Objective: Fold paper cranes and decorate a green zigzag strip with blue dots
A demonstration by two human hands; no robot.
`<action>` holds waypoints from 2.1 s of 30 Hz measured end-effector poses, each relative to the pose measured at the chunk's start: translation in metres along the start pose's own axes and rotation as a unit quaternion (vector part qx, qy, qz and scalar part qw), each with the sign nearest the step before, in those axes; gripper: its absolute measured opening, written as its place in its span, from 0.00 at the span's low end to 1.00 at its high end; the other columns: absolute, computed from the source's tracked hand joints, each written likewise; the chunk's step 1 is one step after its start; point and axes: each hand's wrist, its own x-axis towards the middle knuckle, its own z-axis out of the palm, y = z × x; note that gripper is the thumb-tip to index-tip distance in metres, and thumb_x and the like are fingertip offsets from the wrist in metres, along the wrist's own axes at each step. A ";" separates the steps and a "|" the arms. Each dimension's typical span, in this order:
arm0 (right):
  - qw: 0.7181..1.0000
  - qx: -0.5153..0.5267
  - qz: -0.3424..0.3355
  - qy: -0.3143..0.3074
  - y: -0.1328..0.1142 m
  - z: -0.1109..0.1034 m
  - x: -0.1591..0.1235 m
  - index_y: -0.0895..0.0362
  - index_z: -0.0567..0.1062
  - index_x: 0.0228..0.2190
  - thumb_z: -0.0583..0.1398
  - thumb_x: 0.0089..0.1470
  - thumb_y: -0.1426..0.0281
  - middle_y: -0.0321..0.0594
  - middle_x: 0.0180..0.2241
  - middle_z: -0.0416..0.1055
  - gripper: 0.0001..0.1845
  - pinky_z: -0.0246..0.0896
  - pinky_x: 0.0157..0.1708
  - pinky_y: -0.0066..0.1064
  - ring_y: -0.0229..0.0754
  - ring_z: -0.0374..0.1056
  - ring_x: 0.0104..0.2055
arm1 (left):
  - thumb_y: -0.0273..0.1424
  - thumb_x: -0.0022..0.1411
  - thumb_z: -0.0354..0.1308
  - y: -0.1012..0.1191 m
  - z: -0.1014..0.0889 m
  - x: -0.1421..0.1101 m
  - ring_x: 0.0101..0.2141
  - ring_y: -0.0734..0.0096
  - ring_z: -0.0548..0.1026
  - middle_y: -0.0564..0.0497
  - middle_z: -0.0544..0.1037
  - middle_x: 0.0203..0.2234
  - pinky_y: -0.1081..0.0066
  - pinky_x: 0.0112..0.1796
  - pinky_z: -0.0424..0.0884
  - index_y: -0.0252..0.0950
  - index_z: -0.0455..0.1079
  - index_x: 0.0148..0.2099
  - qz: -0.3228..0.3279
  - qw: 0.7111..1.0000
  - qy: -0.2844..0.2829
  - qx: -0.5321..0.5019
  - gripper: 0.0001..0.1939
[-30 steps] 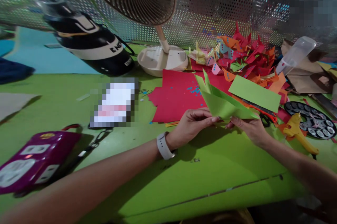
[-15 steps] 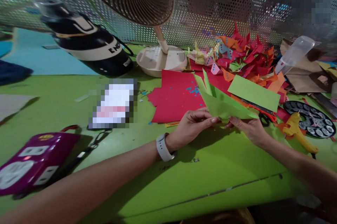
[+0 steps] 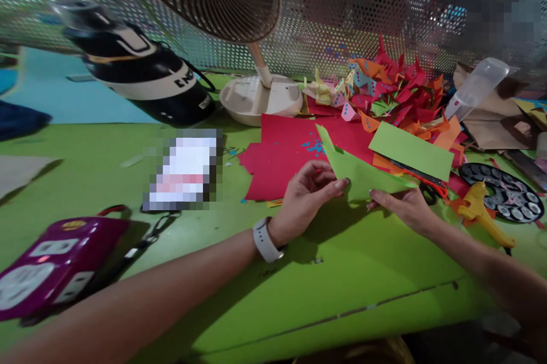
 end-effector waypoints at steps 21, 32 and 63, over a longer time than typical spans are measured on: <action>0.999 0.028 0.001 0.019 -0.004 0.000 0.003 0.54 0.81 0.25 0.71 0.43 0.58 0.36 0.23 0.78 0.13 0.71 0.22 0.27 0.36 0.73 0.23 | 0.42 0.34 0.78 0.000 0.005 0.001 0.20 0.80 0.73 0.56 0.78 0.18 0.78 0.26 0.76 0.37 0.76 0.24 -0.051 0.998 0.038 0.000 0.19; 0.989 0.085 0.002 0.122 0.010 -0.005 0.011 0.57 0.75 0.23 0.70 0.43 0.50 0.35 0.20 0.75 0.22 0.71 0.24 0.26 0.35 0.73 0.22 | 0.43 0.40 0.76 -0.006 -0.004 0.005 0.21 0.81 0.74 0.56 0.78 0.18 0.82 0.25 0.71 0.37 0.78 0.26 -0.018 0.997 0.065 0.029 0.18; 0.985 0.103 -0.012 0.139 0.013 -0.002 0.013 0.56 0.75 0.22 0.69 0.44 0.50 0.34 0.22 0.75 0.22 0.70 0.24 0.28 0.33 0.69 0.23 | 0.42 0.42 0.75 -0.003 -0.004 0.004 0.20 0.80 0.68 0.56 0.74 0.18 0.78 0.23 0.65 0.36 0.74 0.26 -0.001 0.990 0.090 0.105 0.18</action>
